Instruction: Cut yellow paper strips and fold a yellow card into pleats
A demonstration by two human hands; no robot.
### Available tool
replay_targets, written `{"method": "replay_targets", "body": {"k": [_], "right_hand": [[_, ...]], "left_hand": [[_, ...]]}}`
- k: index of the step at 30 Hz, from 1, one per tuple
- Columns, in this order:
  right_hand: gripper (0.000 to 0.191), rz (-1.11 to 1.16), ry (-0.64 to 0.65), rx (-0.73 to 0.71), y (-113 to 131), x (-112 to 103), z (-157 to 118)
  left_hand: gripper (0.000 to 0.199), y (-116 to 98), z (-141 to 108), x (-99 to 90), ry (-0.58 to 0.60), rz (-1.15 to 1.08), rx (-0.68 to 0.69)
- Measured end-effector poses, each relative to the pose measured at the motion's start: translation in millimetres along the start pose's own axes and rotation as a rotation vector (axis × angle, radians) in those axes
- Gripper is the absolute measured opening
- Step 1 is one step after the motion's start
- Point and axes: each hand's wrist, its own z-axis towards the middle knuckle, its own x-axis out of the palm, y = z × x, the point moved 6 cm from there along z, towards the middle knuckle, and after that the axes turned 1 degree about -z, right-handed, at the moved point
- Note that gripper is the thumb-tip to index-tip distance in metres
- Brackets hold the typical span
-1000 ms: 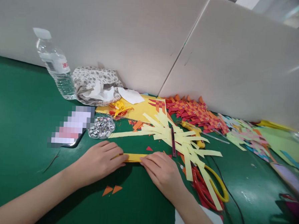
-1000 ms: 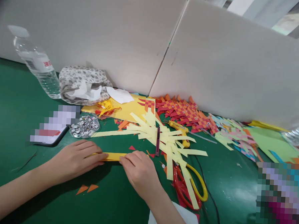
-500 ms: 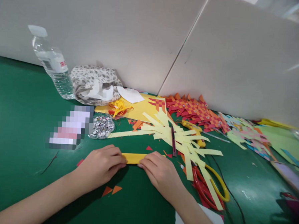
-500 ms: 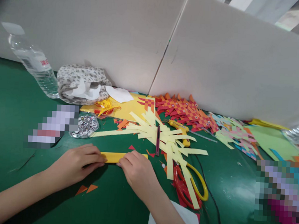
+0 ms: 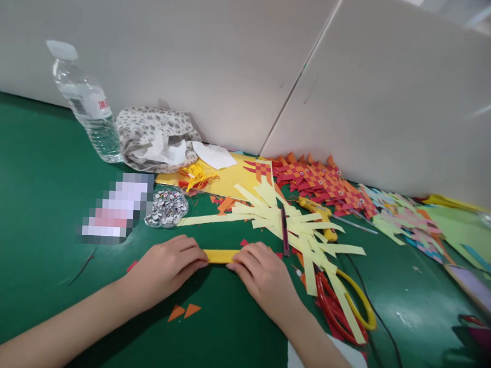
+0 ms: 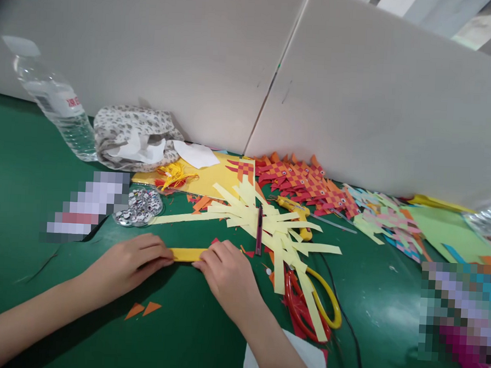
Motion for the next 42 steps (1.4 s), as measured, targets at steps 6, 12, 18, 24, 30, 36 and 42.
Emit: {"method": "replay_targets", "body": {"k": [6,12,18,24,30,36,42], "right_hand": [[0.022,-0.115,-0.174,-0.116,9,-25,0],[0.022,-0.106,-0.155,-0.1,7,-27,-1],[0.021,-0.074,-0.013,-0.054,-2,-14,-2],[0.019,-0.003,0.018,-0.003,-6,-7,-1],[0.015,0.044,0.012,-0.005,-8,-3,-1],[0.019,0.048,0.035,-0.09,-5,-3,-6],[0.025,-0.07,-0.024,-0.159,-1,-4,-8]], "left_hand": [[0.027,-12,-5,-18.4,-0.198,0.15,0.182],[0.023,4,-2,-12.8,-0.015,-0.121,-0.038],[0.018,14,0,-0.3,0.082,-0.145,-0.068],[0.015,17,-3,7.7,0.092,-0.181,-0.036],[0.019,18,-2,7.7,0.086,-0.155,0.058],[0.025,16,-4,1.8,0.1,-0.095,0.256],[0.03,2,-9,-3.1,0.09,0.188,0.429]]}}
